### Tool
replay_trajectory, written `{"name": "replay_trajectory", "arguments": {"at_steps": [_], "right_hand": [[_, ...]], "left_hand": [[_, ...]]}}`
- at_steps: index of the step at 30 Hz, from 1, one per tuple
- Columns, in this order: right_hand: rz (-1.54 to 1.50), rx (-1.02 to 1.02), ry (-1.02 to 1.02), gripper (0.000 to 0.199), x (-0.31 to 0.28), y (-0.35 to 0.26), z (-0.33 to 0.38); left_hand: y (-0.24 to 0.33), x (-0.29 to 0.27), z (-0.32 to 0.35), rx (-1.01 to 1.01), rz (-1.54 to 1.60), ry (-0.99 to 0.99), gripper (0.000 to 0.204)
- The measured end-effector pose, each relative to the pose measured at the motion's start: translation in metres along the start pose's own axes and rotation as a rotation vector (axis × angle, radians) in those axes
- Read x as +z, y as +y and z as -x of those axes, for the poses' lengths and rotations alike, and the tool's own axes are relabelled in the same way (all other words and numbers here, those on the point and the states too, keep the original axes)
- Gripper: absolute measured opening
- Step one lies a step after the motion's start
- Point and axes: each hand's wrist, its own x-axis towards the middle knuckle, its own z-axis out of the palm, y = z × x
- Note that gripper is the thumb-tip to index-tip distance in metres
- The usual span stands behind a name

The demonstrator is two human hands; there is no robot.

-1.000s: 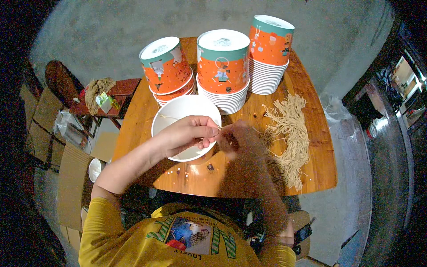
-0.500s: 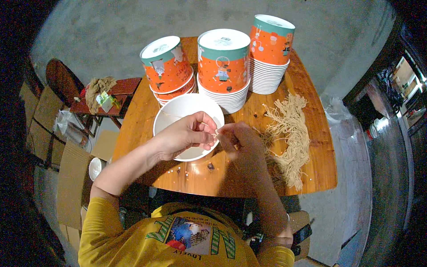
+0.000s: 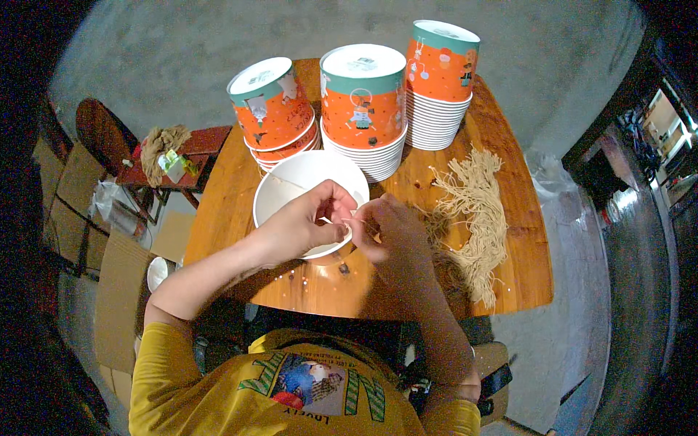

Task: Attaching strings to printed paper cups and stacking them.

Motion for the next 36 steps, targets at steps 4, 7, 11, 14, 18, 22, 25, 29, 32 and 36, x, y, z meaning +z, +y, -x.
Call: {"name": "replay_trajectory", "arguments": {"at_steps": [4,7,11,14,18,22,25,29,32,36], "right_hand": [[-0.060,0.051,-0.006,0.016,0.000,-0.001,0.001],[-0.120,0.074,0.032,0.013,0.003,0.002,0.003],[-0.097,0.074,0.011,0.016,0.004,0.003,0.004],[-0.132,0.116,0.021,0.016,0.005,0.004,0.006],[-0.079,0.100,0.028,0.016,0.005,0.001,0.008],[0.042,0.046,0.070,0.016,0.008,-0.003,0.010],[0.061,0.007,0.092,0.017,0.010,-0.001,0.012],[0.063,-0.017,0.117,0.017,0.011,0.001,0.014],[0.070,-0.030,0.132,0.017,0.012,-0.003,0.014],[-0.077,0.150,0.142,0.014,0.015,0.000,0.018]], "left_hand": [[0.003,0.001,0.003,0.161,-0.255,0.077,0.020],[0.004,0.002,0.004,0.244,-0.390,0.119,0.013],[-0.002,0.003,0.001,0.407,-0.490,0.195,0.009],[0.000,0.006,0.001,0.441,-0.498,0.220,0.007],[0.005,0.009,0.003,0.384,-0.494,0.257,0.007],[0.004,0.008,0.003,0.260,-0.368,0.215,0.008],[0.002,0.008,0.003,0.201,-0.272,0.205,0.008],[0.003,0.007,0.003,0.135,-0.202,0.161,0.008],[-0.003,0.006,-0.001,0.142,-0.141,0.132,0.009],[-0.001,0.007,-0.002,0.167,-0.087,0.110,0.016]]}}
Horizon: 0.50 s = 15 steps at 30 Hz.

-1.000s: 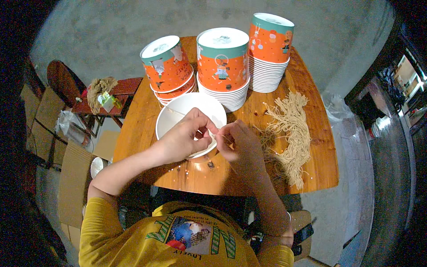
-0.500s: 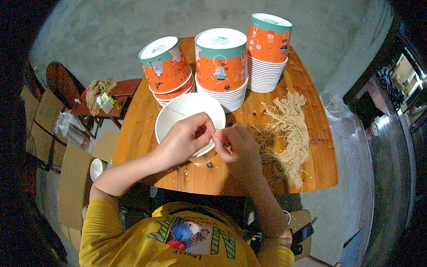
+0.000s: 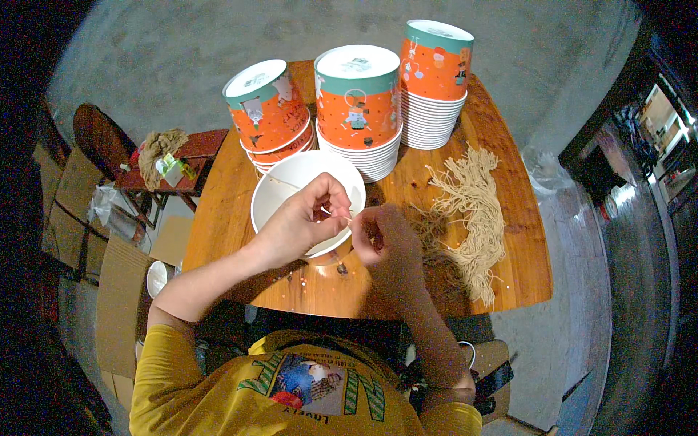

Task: Attaching strings to printed paper cups and stacking them.

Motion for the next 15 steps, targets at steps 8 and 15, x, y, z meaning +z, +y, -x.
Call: {"name": "replay_trajectory", "arguments": {"at_steps": [8,15], "right_hand": [[-0.078,0.122,0.024,0.010,0.0014,0.0068,0.0013],[-0.070,0.106,0.034,0.010,-0.0010,0.0035,0.0053]], "left_hand": [[-0.0019,-0.0007,-0.0035,-0.047,0.201,-0.040,0.034],[0.0008,0.0004,-0.0067,-0.179,0.379,-0.014,0.032]]}}
